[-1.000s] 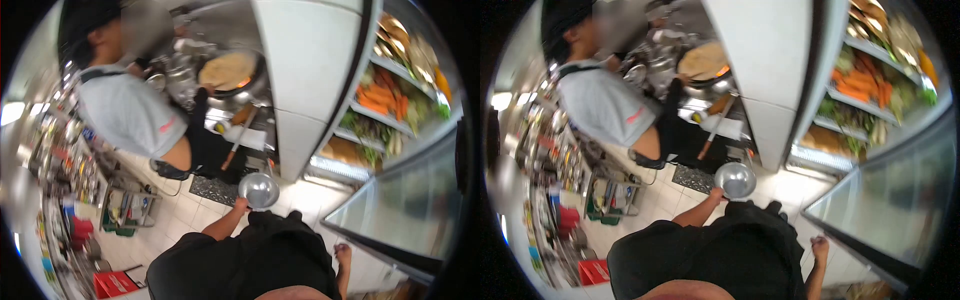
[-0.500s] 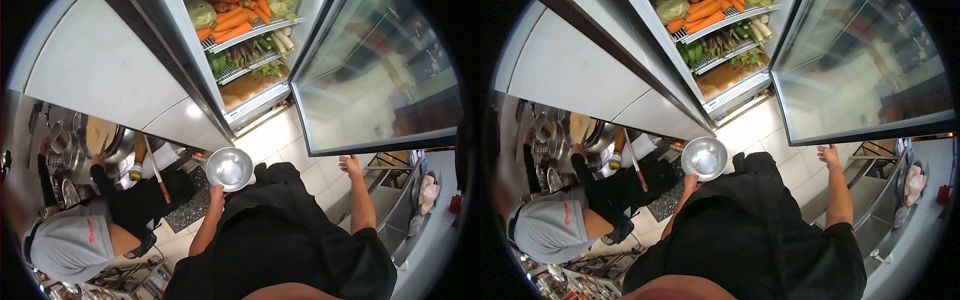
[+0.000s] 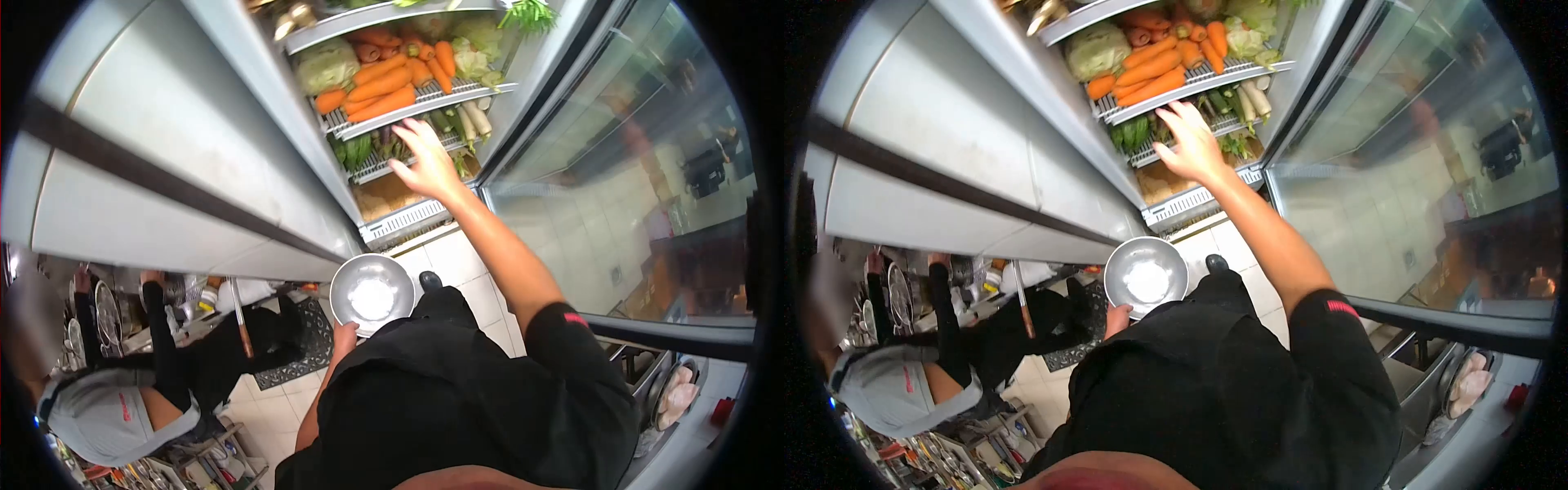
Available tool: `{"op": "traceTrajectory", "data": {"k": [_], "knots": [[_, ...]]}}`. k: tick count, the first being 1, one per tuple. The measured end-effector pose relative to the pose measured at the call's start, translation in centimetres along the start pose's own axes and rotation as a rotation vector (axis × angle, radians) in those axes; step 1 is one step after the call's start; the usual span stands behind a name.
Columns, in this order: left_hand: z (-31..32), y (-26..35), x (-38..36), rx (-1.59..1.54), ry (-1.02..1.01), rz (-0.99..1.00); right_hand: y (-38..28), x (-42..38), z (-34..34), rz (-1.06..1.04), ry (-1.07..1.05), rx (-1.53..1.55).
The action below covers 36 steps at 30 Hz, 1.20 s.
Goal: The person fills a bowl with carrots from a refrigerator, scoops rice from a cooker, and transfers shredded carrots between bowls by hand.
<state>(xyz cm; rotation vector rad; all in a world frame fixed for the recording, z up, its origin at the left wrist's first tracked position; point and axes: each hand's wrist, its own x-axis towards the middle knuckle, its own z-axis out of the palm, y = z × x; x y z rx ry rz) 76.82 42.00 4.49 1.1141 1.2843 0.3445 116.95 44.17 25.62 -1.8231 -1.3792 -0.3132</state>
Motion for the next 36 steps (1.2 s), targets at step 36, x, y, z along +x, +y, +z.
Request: {"op": "traceTrajectory", "data": {"k": [36], "knots": [[12.1, 11.7, 12.0, -0.272, 0.006, -0.067, -1.9, 7.1, -4.8, -0.142, -0.312, 0.265]]}}
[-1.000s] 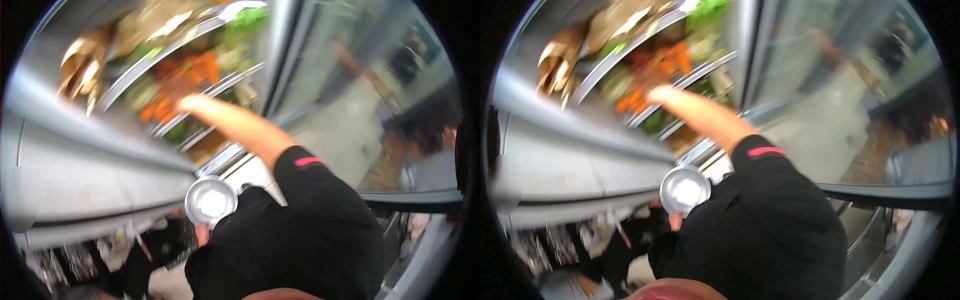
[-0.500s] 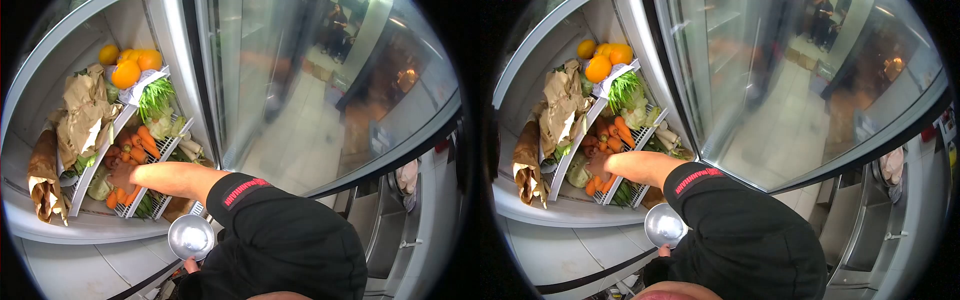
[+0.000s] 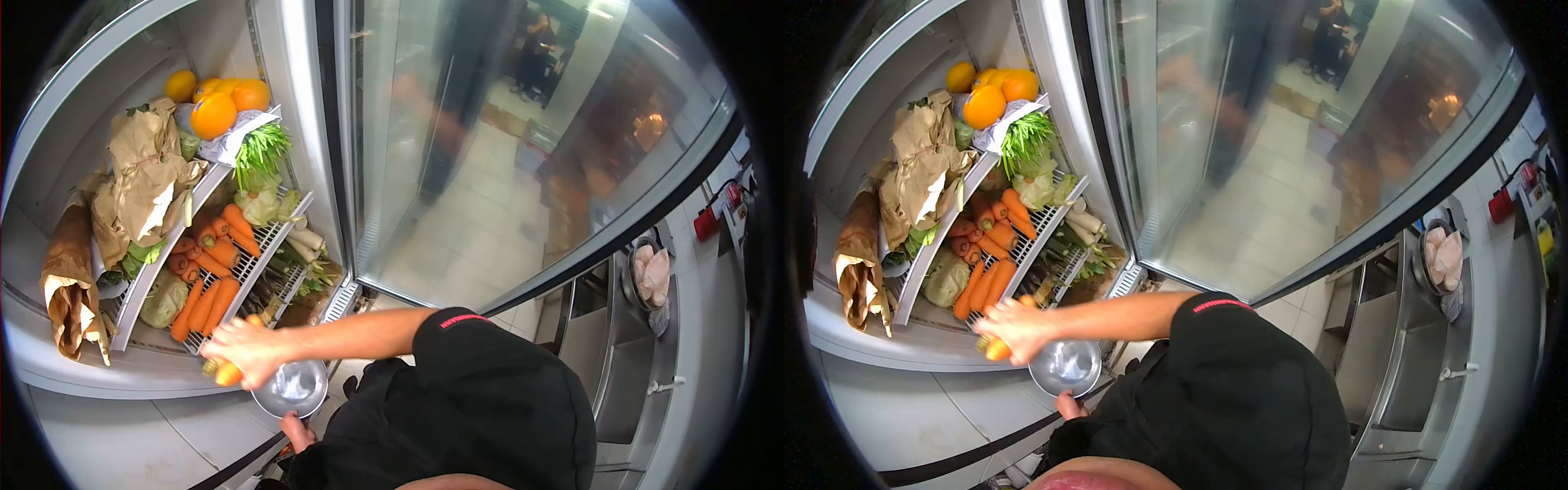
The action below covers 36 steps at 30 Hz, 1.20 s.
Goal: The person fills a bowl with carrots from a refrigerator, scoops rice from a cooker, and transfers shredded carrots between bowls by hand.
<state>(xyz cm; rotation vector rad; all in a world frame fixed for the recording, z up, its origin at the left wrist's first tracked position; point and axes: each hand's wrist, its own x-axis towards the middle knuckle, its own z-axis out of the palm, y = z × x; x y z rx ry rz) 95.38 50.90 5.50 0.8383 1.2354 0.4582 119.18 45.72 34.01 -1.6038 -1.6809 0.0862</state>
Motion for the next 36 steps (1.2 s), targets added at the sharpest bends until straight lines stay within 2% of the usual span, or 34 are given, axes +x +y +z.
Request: {"op": "traceTrajectory", "data": {"k": [2, 4, 7, 11, 15, 16, 17, 18, 19, 20, 21, 22, 23, 24, 26, 29, 30, 31, 33, 34, 35, 36], "knots": [[-0.1, -0.7, 1.3, -0.022, -0.038, 0.040, 0.7, -3.8, 4.5, 0.274, -0.267, 0.136], [0.6, -0.4, 1.1, -0.057, -0.096, 0.073, 2.3, -7.1, 8.1, 0.478, -0.411, 0.157], [2.2, 0.4, -1.2, -0.019, -0.177, 0.125, 4.0, -10.5, 11.0, 0.614, -0.485, 0.006], [2.9, 0.2, -3.3, 0.013, -0.240, 0.123, 4.4, -12.1, 10.9, 0.531, -0.508, -0.051], [1.1, -1.7, -2.7, 0.090, -0.216, 0.151, 3.0, -9.5, 6.8, 0.429, -0.261, 0.002], [0.3, -2.5, -2.3, 0.109, -0.182, 0.168, 2.0, -7.8, 3.7, 0.413, -0.223, -0.008], [-0.5, -3.0, -2.1, 0.086, -0.171, 0.122, 3.7, -6.5, 4.0, 0.370, -0.147, -0.095], [2.2, 0.9, -7.4, -0.081, -0.243, 0.084, 2.7, -5.1, 0.3, 0.364, -0.033, -0.053], [2.6, 2.7, -9.6, -0.064, -0.234, 0.018, 4.4, -4.0, -1.1, 0.212, 0.067, -0.038], [0.9, 1.1, -8.4, -0.041, -0.245, 0.032, 5.9, -2.3, -2.1, 0.244, 0.063, -0.060], [2.0, 2.2, -10.0, -0.142, -0.212, 0.071, 5.8, -0.5, -3.8, 0.310, 0.121, -0.128], [0.1, -0.3, -8.2, -0.097, -0.174, 0.092, 5.4, 2.2, -6.0, 0.469, -0.106, -0.271], [-0.5, -1.0, -7.9, -0.107, -0.084, 0.105, 8.5, 3.2, -5.0, 0.433, 0.055, -0.219], [-0.6, -1.5, -8.0, -0.112, -0.021, 0.113, 10.3, 4.6, -4.4, 0.312, 0.294, -0.217], [0.0, -0.9, -8.9, -0.116, 0.034, 0.126, 14.9, 8.1, -3.7, 0.069, 0.498, -0.300], [0.1, -1.1, -9.3, -0.113, 0.066, 0.087, 17.1, 13.5, -4.7, 0.517, -0.138, -0.480], [0.0, -1.2, -9.4, -0.101, 0.081, 0.073, 18.5, 14.1, -4.4, 0.553, -0.194, -0.392], [-0.1, -1.2, -9.9, -0.130, 0.075, 0.085, 19.2, 14.2, -2.6, 0.565, -0.174, -0.138], [-0.6, -1.1, -10.3, -0.066, 0.057, 0.119, 20.0, 14.0, 1.7, 0.663, 0.039, 0.802], [0.1, -0.4, -10.9, -0.085, 0.048, 0.153, 20.6, 14.7, 1.6, 0.591, 0.005, 0.526], [1.0, 0.3, -11.6, -0.104, 0.038, 0.187, 20.5, 15.2, 1.0, 0.533, -0.030, 0.092], [-1.6, -1.7, -9.2, -0.032, -0.049, 0.130, 20.6, 15.4, 0.1, 0.519, -0.026, -0.170]]}}
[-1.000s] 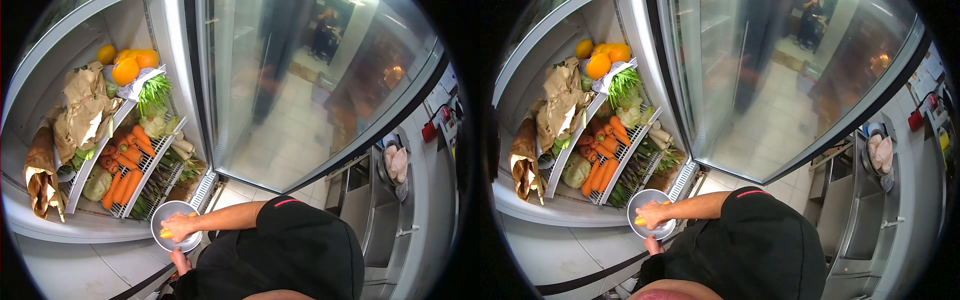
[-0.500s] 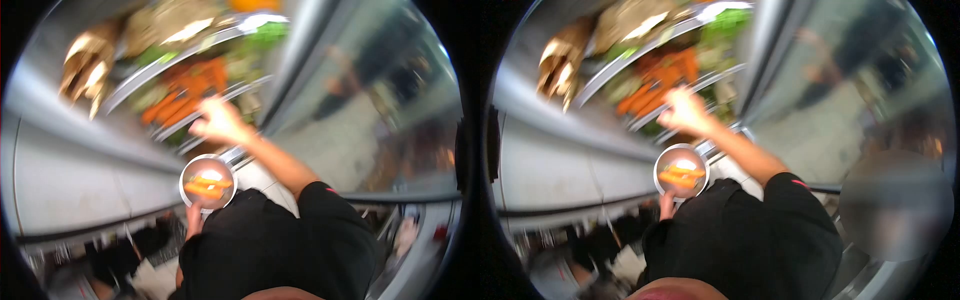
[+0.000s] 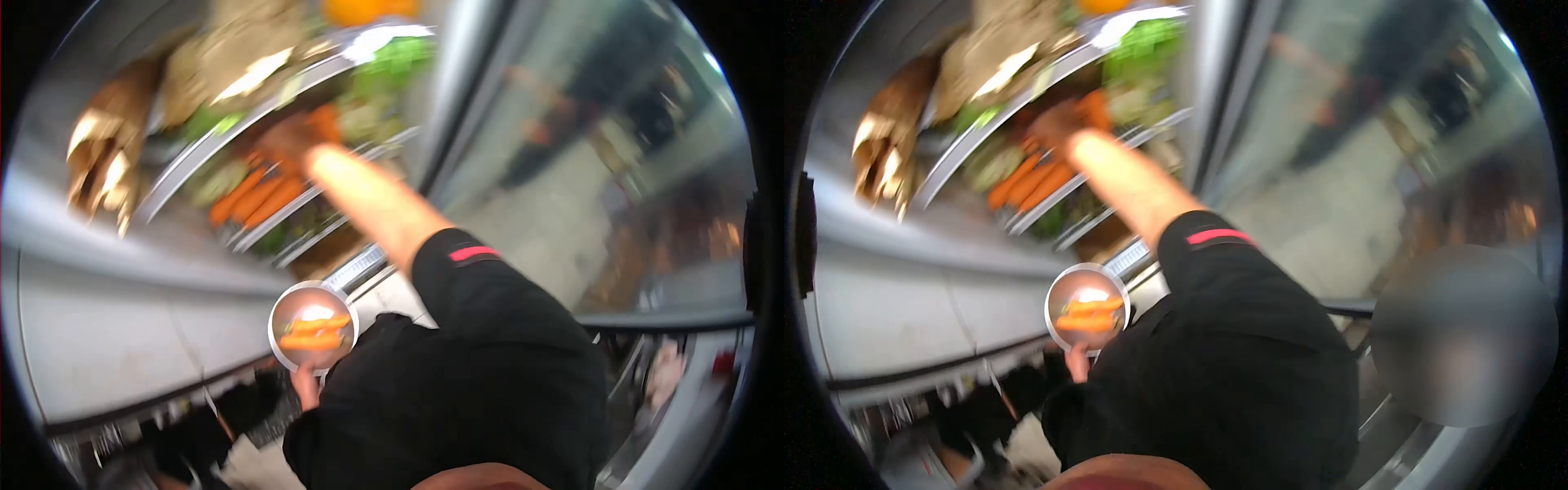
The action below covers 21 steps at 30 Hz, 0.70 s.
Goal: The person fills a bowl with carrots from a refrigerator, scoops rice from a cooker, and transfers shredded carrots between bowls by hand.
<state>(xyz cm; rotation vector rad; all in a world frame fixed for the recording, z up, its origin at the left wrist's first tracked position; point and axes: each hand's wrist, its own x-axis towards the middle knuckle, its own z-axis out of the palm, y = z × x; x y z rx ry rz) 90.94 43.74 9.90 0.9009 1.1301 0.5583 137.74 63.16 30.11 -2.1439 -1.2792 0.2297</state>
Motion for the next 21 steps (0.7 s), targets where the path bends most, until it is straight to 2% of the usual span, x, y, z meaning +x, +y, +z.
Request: {"op": "traceTrajectory", "data": {"k": [2, 3, 5, 8, 10, 11, 14, 17, 20, 21], "knots": [[-0.8, -0.5, 1.2, 0.170, 0.015, 0.015, 0.4, -0.9, -1.7, 0.017, 0.137, -0.165], [0.6, 1.3, 0.1, 0.224, 0.084, -0.023, 0.5, -1.6, -2.5, 0.009, 0.207, -0.166], [-3.6, -2.6, 3.5, 0.411, 0.080, 0.056, 0.4, -2.0, -2.1, 0.001, 0.295, -0.180], [-6.2, -5.4, 6.2, 0.370, 0.016, 0.068, 1.2, -1.2, 0.0, -0.038, 0.329, -0.091], [-5.5, -4.6, 6.5, 0.320, -0.004, 0.036, 1.4, -1.4, -1.4, -0.068, 0.316, 0.069], [-5.1, -4.2, 6.1, 0.297, -0.004, 0.010, 1.8, -1.3, -1.1, -0.093, 0.395, 0.009], [-3.3, -2.7, 5.1, 0.307, -0.013, -0.024, -0.7, -4.3, -4.2, -0.133, 0.446, 0.077], [-5.1, -5.2, 6.7, 0.335, -0.025, 0.061, 2.0, -1.0, -0.3, -0.152, 0.444, 0.192], [-5.1, -4.8, 5.5, 0.276, -0.084, 0.039, 1.2, -2.1, -2.0, -0.066, 0.405, 0.220], [-2.8, -2.5, 3.3, 0.197, -0.118, 0.019, 0.9, -2.1, -2.4, 0.039, 0.479, 0.058]]}}
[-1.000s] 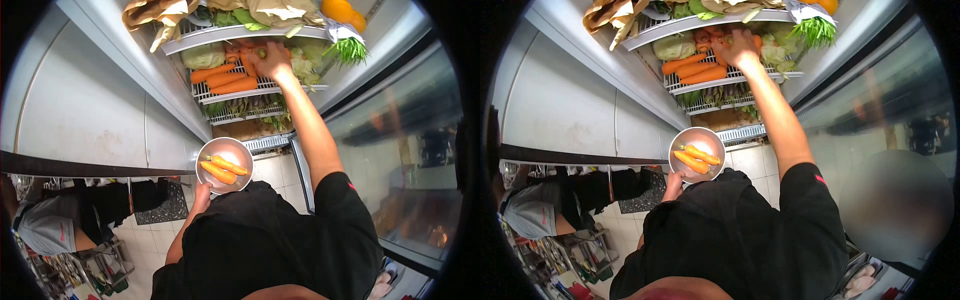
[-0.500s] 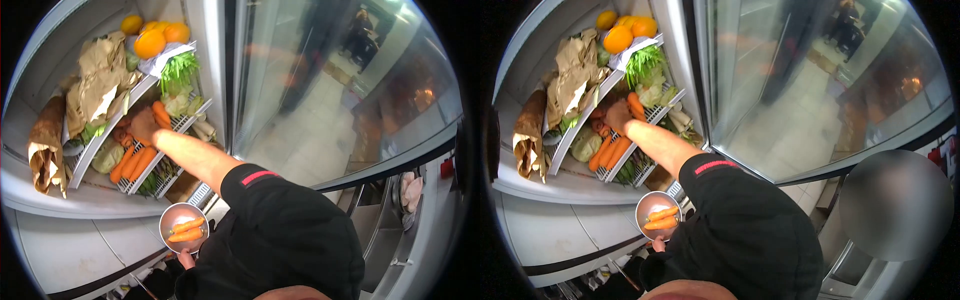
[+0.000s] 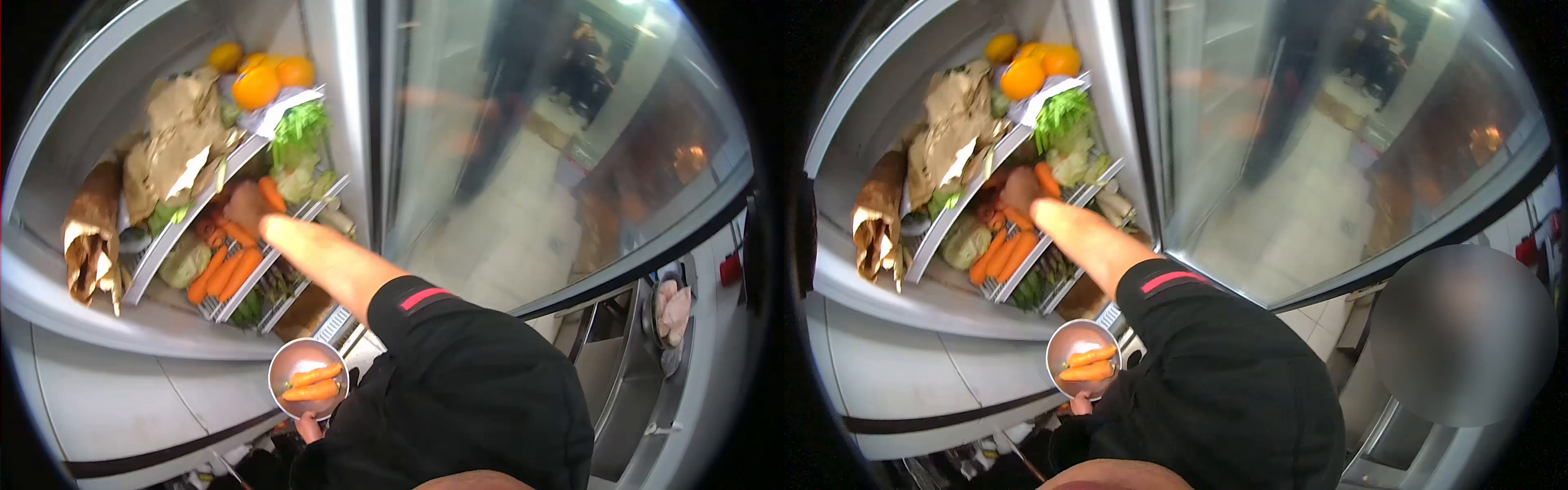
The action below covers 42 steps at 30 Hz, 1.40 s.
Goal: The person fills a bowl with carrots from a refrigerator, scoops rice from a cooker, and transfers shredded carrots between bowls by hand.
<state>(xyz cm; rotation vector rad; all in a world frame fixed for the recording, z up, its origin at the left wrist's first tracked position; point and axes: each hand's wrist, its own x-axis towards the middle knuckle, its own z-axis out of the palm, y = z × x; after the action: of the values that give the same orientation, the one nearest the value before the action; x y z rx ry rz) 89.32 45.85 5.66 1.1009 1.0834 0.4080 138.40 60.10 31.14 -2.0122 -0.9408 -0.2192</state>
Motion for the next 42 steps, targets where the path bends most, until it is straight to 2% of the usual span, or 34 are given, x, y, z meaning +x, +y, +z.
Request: {"op": "traceTrajectory", "data": {"k": [1, 2, 3, 4, 5, 6, 7, 8, 10, 11, 13, 15, 17, 19, 22, 25, 27, 31, 33, 36, 37, 38, 39, 41, 42], "knots": [[0.8, 2.5, -1.3, -0.036, -0.052, -0.059, 0.3, 0.0, -0.3, 0.110, -0.054, 0.085], [1.5, 5.0, -2.7, -0.068, -0.103, -0.120, 1.0, 0.7, -0.1, 0.043, -0.119, -0.108], [2.2, 7.5, -4.2, -0.098, -0.152, -0.181, 1.9, 1.3, -0.3, -0.123, -0.204, -0.456], [2.6, 9.6, -5.3, -0.133, -0.144, -0.328, 2.6, 1.7, 0.1, -0.249, -0.226, -0.664], [2.0, 4.8, -4.0, -0.292, 0.049, -0.104, 3.3, 2.0, 0.5, -0.283, -0.200, -0.708], [2.4, 5.4, -4.4, -0.292, 0.090, -0.113, 3.8, 2.2, 0.6, 0.005, -0.113, -0.334], [2.7, 5.5, -4.1, -0.368, 0.126, -0.090, 4.3, 2.6, 0.6, 0.238, 0.119, 0.326], [2.7, 6.2, -4.4, -0.331, 0.195, -0.145, 4.7, 3.0, 0.6, 0.335, 0.425, 0.769], [1.8, 4.7, -3.1, -0.232, 0.229, -0.191, 5.1, 2.2, -1.6, 0.551, 0.336, 1.132], [1.6, 4.3, -2.9, -0.228, 0.228, -0.204, 4.5, 1.4, -2.9, 0.579, 0.339, 1.245], [1.7, 4.8, -2.6, -0.232, 0.194, -0.189, 5.0, -0.2, -4.4, 0.456, 0.286, 1.512], [1.8, 5.1, -2.4, -0.238, 0.169, -0.162, 4.8, -3.8, -7.2, 0.472, 0.201, 1.414], [1.8, 5.4, -2.2, -0.252, 0.161, -0.108, 5.2, -8.5, -9.0, 0.389, 0.136, 1.336], [2.2, 6.4, -2.4, -0.264, 0.160, -0.121, 3.2, -14.0, -11.8, 0.429, -0.044, 1.310], [2.3, 6.2, -2.2, -0.235, 0.160, -0.097, 3.2, -21.8, -12.0, 0.525, -0.309, 1.163], [2.3, 6.8, -2.2, -0.234, 0.129, -0.122, 2.3, -27.9, -9.0, 0.598, -0.556, 1.021], [2.8, 7.2, -1.9, -0.235, 0.101, -0.122, 1.8, -30.6, -5.8, 0.627, -0.698, 1.057], [3.0, 6.9, -1.4, -0.319, 0.060, -0.082, 1.8, -33.4, -1.9, 0.520, -0.884, 0.933], [2.5, 6.2, -1.8, -0.365, 0.035, -0.088, 2.3, -33.9, -1.3, 0.382, -0.895, 0.803], [2.0, 5.4, -2.6, -0.337, 0.105, -0.070, -1.5, -31.7, -5.2, -0.090, -0.730, 0.215], [1.8, 5.3, -2.7, -0.328, 0.130, -0.057, -1.5, -30.9, -5.1, -0.248, -0.615, 0.213], [1.6, 5.1, -2.7, -0.342, 0.132, -0.046, -1.4, -28.7, -5.0, -0.351, -0.582, 0.340], [1.5, 4.9, -3.0, -0.354, 0.135, -0.040, -1.7, -25.9, -4.8, -0.577, -0.408, 0.282], [1.4, 4.5, -3.8, -0.387, 0.141, -0.047, -5.1, -19.8, -6.0, -0.653, -0.321, 0.167], [1.5, 4.6, -4.2, -0.406, 0.139, -0.056, -5.5, -17.5, -5.0, -0.575, -0.398, 0.007]]}}
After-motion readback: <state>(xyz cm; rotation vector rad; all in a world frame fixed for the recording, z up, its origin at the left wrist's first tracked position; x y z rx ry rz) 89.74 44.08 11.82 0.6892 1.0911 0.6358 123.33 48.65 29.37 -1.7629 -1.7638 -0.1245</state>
